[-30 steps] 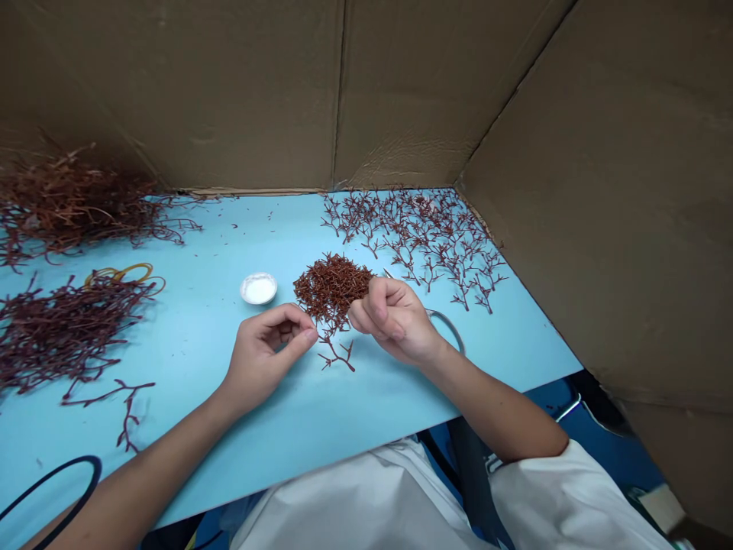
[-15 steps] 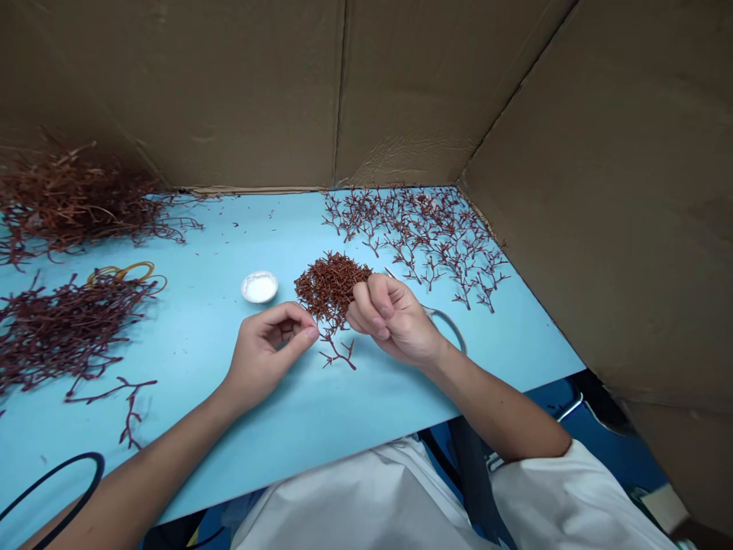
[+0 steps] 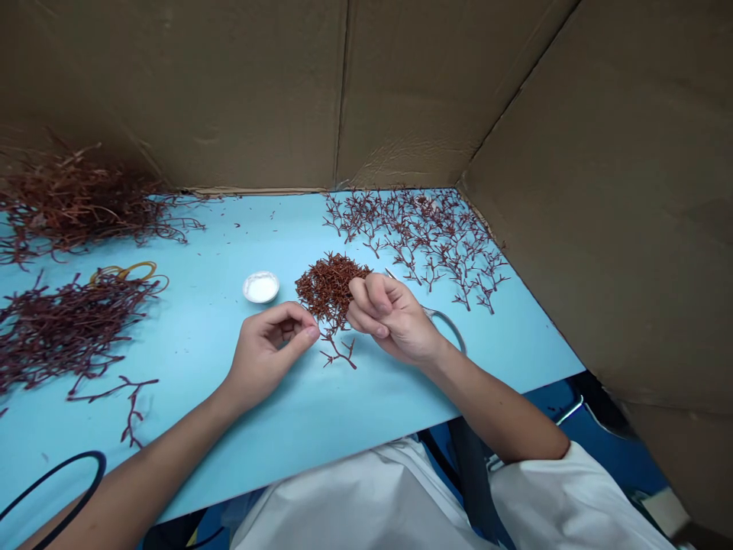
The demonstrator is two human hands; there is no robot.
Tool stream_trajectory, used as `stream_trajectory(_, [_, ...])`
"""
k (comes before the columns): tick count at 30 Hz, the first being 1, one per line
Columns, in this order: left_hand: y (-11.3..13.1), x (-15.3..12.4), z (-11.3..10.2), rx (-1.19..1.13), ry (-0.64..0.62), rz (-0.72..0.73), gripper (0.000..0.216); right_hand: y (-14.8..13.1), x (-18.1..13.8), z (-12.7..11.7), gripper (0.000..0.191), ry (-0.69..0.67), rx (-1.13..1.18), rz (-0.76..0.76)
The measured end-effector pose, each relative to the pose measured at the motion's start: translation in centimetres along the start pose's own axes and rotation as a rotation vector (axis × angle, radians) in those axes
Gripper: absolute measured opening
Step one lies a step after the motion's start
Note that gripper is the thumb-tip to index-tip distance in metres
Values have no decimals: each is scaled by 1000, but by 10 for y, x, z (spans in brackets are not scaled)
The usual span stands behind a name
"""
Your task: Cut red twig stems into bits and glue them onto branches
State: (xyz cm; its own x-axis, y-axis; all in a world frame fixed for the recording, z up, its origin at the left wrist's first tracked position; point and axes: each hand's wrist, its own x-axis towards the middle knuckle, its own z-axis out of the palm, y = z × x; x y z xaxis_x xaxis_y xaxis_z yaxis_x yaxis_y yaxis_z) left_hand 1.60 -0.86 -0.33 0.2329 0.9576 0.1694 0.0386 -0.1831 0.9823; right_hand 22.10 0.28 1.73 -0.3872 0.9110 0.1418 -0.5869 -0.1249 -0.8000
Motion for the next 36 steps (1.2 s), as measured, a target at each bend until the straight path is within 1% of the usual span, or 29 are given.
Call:
stream_trajectory(4, [0,0,0,-1,-2,6,10,0,0,-3,27,7,-2,-14])
stream_trajectory(8, [-1,1,0,-3,-3,12,10,0,1,-4,24,67,-12,-42])
stream_trajectory(14, [-1,0,0,-1,1,13,10,2,3,-2,35,108,-59,-91])
stream_trajectory(18, [-1,0,0,2,-3,20,10,4,3,-4,46,99,-58,-72])
stream_trajectory(21, [-1,0,0,7,-3,18,11,3,3,-4,49,104,-47,-54])
stream_trajectory(24, [0,0,0,6,-2,13,10,3,3,-4,45,111,-49,-43])
stream_trajectory(30, [1,0,0,14,-4,9,10,1,3,-3,25,186,-85,-59])
stream_trajectory(36, [0,-1,0,5,-11,6,10,0,1,-3,19,171,-118,-79])
